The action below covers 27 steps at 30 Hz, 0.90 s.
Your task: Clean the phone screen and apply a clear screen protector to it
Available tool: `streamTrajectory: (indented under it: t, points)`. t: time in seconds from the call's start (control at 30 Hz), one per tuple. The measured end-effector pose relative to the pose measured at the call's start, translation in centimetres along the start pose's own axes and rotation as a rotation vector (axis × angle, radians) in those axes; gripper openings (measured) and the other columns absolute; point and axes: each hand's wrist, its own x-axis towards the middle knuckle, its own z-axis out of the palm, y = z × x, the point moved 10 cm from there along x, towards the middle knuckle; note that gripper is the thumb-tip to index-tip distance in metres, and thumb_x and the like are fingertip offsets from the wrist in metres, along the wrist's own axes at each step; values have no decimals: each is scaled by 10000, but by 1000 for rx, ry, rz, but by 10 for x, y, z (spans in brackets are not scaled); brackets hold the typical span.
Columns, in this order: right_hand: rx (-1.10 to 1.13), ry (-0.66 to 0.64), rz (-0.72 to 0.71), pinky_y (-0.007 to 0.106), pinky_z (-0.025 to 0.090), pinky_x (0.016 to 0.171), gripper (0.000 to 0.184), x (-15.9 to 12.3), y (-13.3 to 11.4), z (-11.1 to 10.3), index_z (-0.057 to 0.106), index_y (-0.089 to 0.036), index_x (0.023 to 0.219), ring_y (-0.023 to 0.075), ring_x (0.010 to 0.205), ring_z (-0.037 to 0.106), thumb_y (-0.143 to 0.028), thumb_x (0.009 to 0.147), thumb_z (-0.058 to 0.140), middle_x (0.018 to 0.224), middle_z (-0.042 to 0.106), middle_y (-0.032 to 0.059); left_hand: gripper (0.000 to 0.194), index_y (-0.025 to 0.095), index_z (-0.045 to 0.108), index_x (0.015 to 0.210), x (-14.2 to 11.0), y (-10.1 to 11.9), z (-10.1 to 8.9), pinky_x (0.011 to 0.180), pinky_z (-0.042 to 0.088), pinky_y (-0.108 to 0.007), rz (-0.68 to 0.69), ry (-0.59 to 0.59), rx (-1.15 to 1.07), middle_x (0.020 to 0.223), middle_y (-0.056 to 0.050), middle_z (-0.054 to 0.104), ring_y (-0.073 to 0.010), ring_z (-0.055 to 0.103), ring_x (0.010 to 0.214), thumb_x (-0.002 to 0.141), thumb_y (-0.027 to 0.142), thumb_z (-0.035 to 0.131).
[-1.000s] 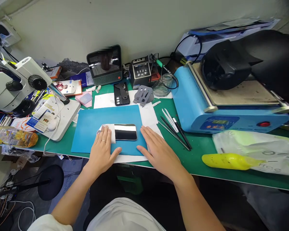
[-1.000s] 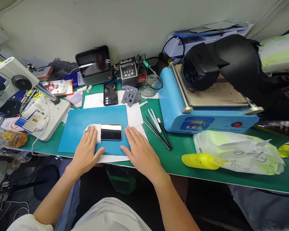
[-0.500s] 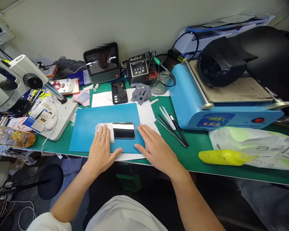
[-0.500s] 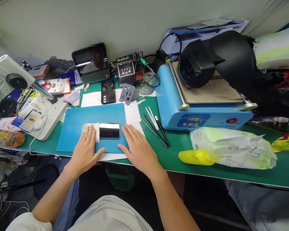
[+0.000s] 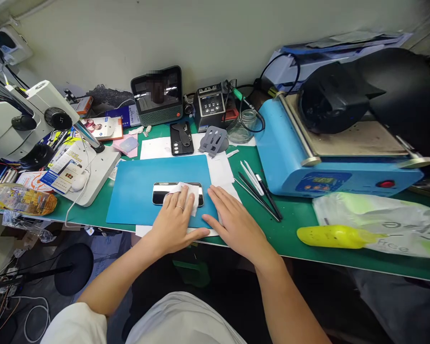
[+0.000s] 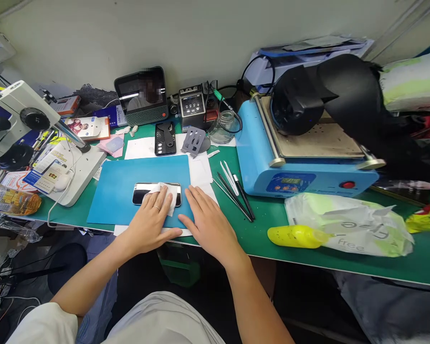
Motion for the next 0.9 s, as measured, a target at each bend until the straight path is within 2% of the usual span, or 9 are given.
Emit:
streamTrajectory:
  t: [0.1, 0.17, 0.3, 0.4, 0.53, 0.6, 0.67, 0.77, 0.9]
  points:
    - [-2, -3, 21, 559, 419, 1227, 764, 1, 1, 1, 232, -152, 1692, 338, 1554, 405, -580, 1077, 377, 1671, 436, 184, 966, 22, 288, 1636, 5, -21, -4, 1279, 264, -594, -65, 9, -14, 1728, -274, 210, -410, 185, 1631, 1032, 773, 251]
    - [-14, 3, 13, 560, 425, 1220, 759, 2, 1, 1, 253, -142, 1684, 344, 1546, 417, -579, 1077, 379, 1664, 443, 193, 1001, 10, 291, 1633, 13, -23, -4, 1280, 252, -609, -94, 15, -10, 1719, -291, 219, -425, 188, 1627, 1016, 798, 259]
    - [-18, -3, -12, 573, 436, 1205, 660, 4, 2, 3, 304, -151, 1665, 346, 1536, 428, -481, 1096, 358, 1642, 469, 203, 989, -5, 319, 1620, 22, 9, 1, 1284, 256, -584, -11, 6, 4, 1716, -298, 220, -422, 219, 1620, 1020, 781, 306]
    - [-10, -18, -8, 574, 442, 1199, 584, 4, 3, 3, 339, -168, 1650, 328, 1547, 413, -384, 1108, 303, 1643, 468, 191, 909, 2, 314, 1627, 11, 23, 3, 1288, 261, -561, 35, -7, 7, 1726, -272, 216, -395, 209, 1629, 1057, 710, 318]
    - [-17, -15, 7, 554, 422, 1226, 591, 2, 2, 2, 319, -146, 1657, 316, 1554, 404, -370, 1111, 297, 1656, 453, 188, 821, 36, 312, 1634, -7, -1, 2, 1288, 269, -576, -15, 6, -18, 1736, -240, 215, -373, 216, 1631, 1089, 649, 274]
    - [-20, -10, 15, 551, 413, 1237, 617, 2, 1, 2, 254, -156, 1684, 312, 1557, 401, -377, 1110, 297, 1664, 445, 181, 791, 50, 307, 1637, -7, -18, -1, 1283, 276, -598, -85, 36, -29, 1733, -244, 220, -371, 198, 1636, 1099, 628, 250]
    - [-26, -1, 18, 551, 412, 1240, 635, 2, 1, 3, 204, -163, 1699, 309, 1555, 405, -378, 1109, 297, 1664, 449, 178, 812, 34, 316, 1627, 0, -26, -3, 1274, 279, -622, -149, 56, -24, 1722, -275, 227, -397, 200, 1630, 1093, 643, 256]
    - [-36, 26, 14, 551, 423, 1231, 626, 2, 0, 2, 223, -147, 1693, 311, 1544, 424, -359, 1108, 292, 1646, 472, 183, 870, 9, 350, 1602, 14, -11, -4, 1284, 262, -611, -109, 48, -8, 1710, -294, 248, -425, 223, 1618, 1066, 692, 307]
    - [-21, 32, 15, 541, 425, 1231, 610, 2, 1, -1, 294, -115, 1665, 315, 1536, 435, -360, 1107, 308, 1635, 485, 192, 704, 68, 368, 1614, 12, 6, -2, 1298, 271, -564, -50, -5, -15, 1730, -227, 254, -364, 255, 1621, 1114, 557, 290]
